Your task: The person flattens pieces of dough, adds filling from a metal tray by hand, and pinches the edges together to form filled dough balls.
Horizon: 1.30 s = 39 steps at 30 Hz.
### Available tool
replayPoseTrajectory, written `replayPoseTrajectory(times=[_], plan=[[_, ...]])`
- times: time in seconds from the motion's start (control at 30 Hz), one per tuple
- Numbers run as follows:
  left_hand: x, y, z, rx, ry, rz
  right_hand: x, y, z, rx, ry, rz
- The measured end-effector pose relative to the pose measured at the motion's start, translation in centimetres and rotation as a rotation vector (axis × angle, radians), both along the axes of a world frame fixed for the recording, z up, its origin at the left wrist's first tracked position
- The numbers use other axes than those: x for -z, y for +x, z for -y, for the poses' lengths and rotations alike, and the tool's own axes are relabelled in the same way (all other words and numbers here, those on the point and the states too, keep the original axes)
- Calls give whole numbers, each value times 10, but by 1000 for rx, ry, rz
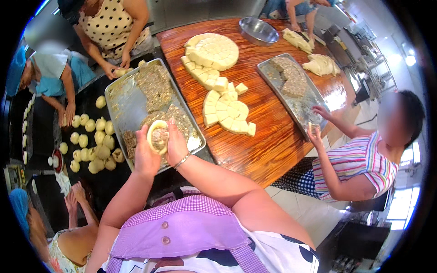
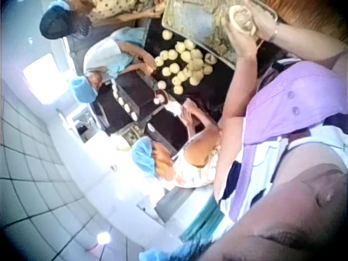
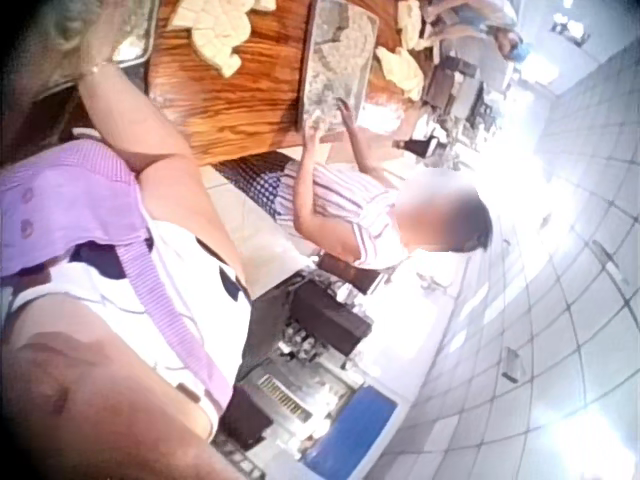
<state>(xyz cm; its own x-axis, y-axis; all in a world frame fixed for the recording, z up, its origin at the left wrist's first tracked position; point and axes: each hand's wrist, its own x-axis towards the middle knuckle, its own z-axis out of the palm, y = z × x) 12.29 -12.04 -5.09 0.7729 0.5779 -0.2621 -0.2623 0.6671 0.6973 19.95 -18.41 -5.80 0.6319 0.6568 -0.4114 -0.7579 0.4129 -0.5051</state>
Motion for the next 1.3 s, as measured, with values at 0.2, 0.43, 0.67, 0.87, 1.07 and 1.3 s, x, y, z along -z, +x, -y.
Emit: replayPoseTrajectory(times=[0.2, 0.43, 0.67, 0.87, 1.07, 1.3], plan=[[-12, -9, 9, -3, -121, 104, -4, 1, 21, -159, -184, 833], [-14, -7, 45, -207, 131, -124, -1, -21, 27, -128, -303, 775], [-31, 11, 15, -67, 0, -6, -8, -3, 6, 80, -127, 450], [-25, 9, 20, 0, 32, 144, -7, 6, 22, 29, -234, 767], [-8, 11, 48, -177, 185, 4, -3, -9, 30, 28, -302, 837], [-1, 27, 20, -69, 210, 111, -2, 5, 22, 174, -64, 487]])
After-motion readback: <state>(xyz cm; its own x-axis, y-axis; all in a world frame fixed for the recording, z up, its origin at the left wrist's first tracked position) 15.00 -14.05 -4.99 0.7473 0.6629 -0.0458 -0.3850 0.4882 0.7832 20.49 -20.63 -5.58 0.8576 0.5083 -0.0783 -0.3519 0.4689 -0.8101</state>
